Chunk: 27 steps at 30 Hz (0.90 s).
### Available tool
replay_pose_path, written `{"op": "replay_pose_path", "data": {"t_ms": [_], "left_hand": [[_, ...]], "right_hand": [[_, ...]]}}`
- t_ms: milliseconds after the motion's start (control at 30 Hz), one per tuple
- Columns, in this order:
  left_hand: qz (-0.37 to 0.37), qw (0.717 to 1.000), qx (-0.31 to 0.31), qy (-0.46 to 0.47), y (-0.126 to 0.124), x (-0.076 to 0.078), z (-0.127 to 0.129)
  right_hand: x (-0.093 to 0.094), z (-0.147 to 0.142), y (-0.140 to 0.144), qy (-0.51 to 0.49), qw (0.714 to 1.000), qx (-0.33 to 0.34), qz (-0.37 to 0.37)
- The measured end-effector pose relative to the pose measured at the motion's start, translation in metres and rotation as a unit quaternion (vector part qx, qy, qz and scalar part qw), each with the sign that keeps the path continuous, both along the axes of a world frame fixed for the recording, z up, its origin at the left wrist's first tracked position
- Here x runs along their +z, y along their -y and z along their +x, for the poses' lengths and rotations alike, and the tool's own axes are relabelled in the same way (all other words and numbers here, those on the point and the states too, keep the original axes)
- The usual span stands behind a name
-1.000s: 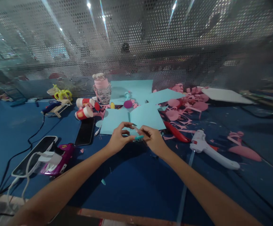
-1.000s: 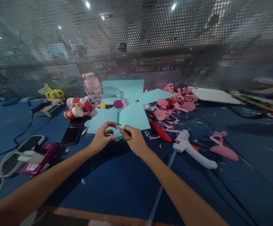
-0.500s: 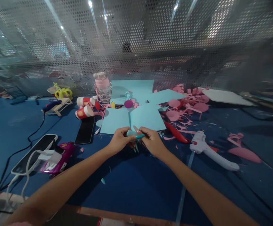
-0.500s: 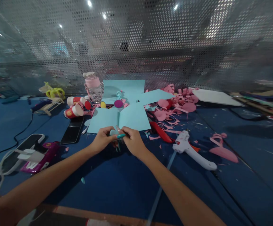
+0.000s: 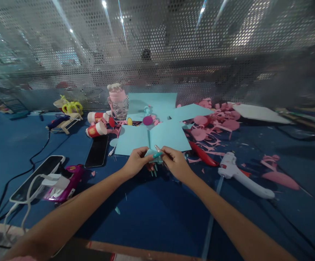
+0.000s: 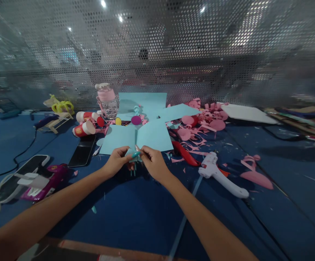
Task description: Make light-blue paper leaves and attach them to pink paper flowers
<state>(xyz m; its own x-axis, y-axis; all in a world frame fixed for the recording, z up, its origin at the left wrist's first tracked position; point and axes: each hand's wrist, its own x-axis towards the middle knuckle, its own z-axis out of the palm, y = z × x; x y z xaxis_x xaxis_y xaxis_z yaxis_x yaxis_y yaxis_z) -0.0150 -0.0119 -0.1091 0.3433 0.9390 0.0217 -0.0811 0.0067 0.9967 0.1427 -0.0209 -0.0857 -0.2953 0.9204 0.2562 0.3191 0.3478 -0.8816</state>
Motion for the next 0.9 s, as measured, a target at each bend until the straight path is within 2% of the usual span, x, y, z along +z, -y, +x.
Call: {"op": "replay_pose_path", "data": {"t_ms": [267,467,600,900], "left_hand": [[-0.018,0.999,0.025,0.025,0.0017,0.0042,0.0023],[-0.038,0.998,-0.021,0.047,0.0042,0.0061,0.0043],[-0.023,0.999,0.002,0.028,0.0056,0.0087,0.0049],[-0.027,0.998,-0.001,0.057,0.0008,0.0029,0.0023]], "right_hand": [[-0.0012,-0.0008,-0.0002,-0.015,1.000,-0.009,0.003],[-0.0028,-0.0033,0.0015,-0.024,1.000,-0.006,0.004],[-0.0057,-0.0018,-0.0005,-0.033,0.999,0.010,0.001],[-0.0099,-0.0014,-0.0036,-0.072,0.997,0.014,-0.025]]}}
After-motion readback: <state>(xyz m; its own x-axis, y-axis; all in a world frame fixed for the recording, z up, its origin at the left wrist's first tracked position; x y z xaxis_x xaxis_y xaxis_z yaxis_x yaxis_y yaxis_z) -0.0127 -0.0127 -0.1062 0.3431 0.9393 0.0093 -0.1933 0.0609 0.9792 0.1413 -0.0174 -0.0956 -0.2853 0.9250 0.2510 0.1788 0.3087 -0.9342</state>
